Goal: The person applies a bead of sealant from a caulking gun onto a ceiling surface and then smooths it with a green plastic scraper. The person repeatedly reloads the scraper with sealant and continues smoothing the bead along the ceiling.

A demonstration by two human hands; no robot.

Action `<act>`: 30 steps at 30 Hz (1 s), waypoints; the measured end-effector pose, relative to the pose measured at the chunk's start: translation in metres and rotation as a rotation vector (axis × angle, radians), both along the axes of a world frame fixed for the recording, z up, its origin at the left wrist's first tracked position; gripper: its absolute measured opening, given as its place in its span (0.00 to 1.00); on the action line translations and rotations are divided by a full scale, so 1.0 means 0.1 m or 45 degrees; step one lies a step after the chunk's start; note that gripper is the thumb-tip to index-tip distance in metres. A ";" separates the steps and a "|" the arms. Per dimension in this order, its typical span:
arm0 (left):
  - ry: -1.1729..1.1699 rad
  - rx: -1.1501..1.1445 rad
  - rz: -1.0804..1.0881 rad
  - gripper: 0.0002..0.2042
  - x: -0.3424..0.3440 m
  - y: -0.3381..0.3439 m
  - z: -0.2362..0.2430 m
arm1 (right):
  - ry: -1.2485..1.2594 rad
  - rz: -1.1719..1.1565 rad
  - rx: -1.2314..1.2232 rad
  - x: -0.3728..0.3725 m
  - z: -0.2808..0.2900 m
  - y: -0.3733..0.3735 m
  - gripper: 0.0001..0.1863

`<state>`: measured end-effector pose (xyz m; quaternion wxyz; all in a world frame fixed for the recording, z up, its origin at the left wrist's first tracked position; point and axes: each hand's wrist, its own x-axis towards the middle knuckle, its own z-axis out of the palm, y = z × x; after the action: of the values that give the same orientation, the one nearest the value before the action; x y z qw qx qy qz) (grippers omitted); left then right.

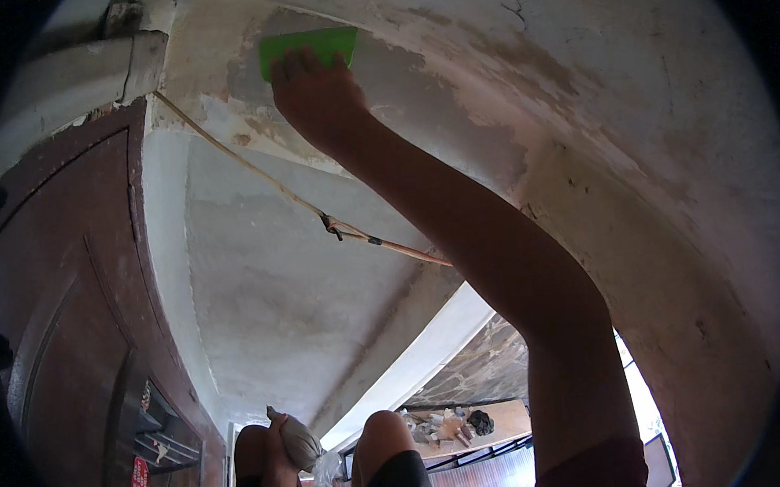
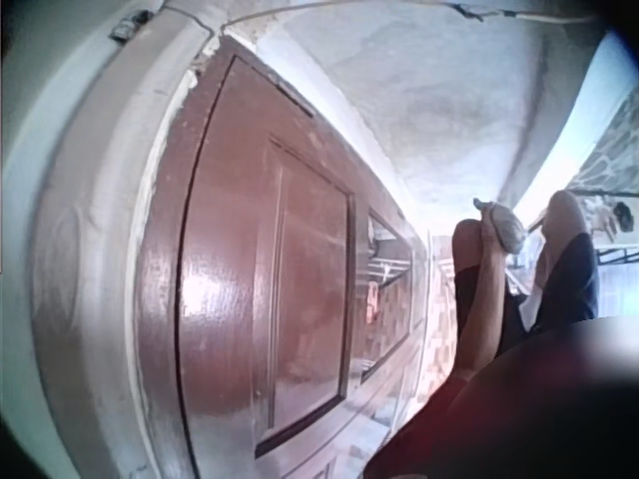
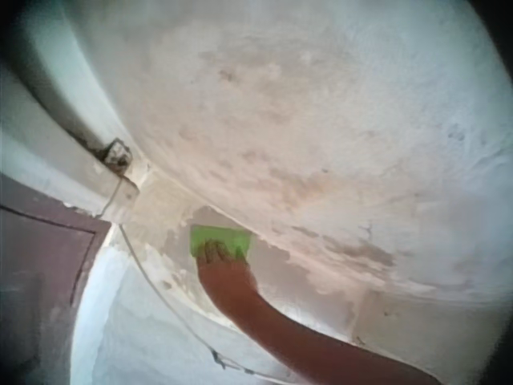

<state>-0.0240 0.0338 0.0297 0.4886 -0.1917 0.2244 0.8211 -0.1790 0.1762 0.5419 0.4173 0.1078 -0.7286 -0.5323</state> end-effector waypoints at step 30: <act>0.044 -0.012 -0.013 0.15 0.04 0.06 -0.04 | -0.032 0.144 -0.031 -0.09 -0.13 0.03 0.22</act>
<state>-0.0201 0.0395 0.0258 0.4881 -0.1788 0.2378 0.8205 -0.1881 0.1792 0.5289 0.4387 0.1504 -0.7330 -0.4975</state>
